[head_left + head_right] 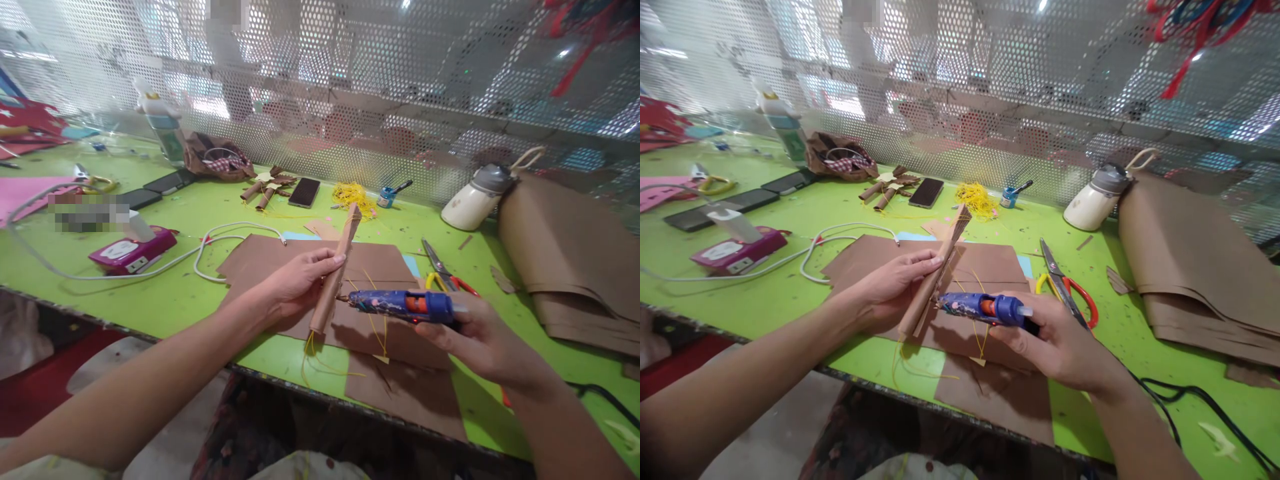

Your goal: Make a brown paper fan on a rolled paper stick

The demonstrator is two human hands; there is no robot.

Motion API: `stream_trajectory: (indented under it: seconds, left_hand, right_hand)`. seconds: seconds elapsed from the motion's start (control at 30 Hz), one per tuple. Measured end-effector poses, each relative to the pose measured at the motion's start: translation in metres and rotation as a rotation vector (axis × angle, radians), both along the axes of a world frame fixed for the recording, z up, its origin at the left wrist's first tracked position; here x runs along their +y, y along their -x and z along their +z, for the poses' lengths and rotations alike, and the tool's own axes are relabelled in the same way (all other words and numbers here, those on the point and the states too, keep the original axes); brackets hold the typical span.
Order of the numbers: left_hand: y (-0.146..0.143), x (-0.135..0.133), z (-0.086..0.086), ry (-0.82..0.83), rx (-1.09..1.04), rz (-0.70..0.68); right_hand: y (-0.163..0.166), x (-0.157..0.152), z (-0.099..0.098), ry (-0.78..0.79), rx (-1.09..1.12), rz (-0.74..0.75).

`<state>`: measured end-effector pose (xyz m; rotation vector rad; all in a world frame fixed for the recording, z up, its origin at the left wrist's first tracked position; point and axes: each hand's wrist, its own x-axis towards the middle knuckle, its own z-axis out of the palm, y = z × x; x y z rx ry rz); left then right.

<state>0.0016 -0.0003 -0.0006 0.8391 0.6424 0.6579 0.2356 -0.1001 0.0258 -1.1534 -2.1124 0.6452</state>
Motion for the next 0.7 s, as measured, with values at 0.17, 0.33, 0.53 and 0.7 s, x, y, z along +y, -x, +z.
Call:
stream_trajectory:
  seconds: [0.17, 0.33, 0.53, 0.7]
  left_hand:
    - [0.0001, 0.0010, -0.0008, -0.004, -0.011, -0.006]
    - [0.0006, 0.0040, -0.0042, -0.026, -0.036, -0.009]
    - [-0.0002, 0.0054, -0.0071, -0.045, -0.053, 0.007]
    - [0.0004, 0.0045, -0.0061, -0.066, -0.076, 0.002]
  right_hand:
    - [0.0007, -0.0005, -0.0008, -0.011, 0.010, -0.029]
    - [0.0018, -0.0005, -0.0016, -0.003, -0.005, -0.031]
    - [0.0011, 0.0010, -0.0022, -0.019, -0.021, -0.007]
    - [0.0018, -0.0001, -0.0020, -0.023, 0.001, -0.008]
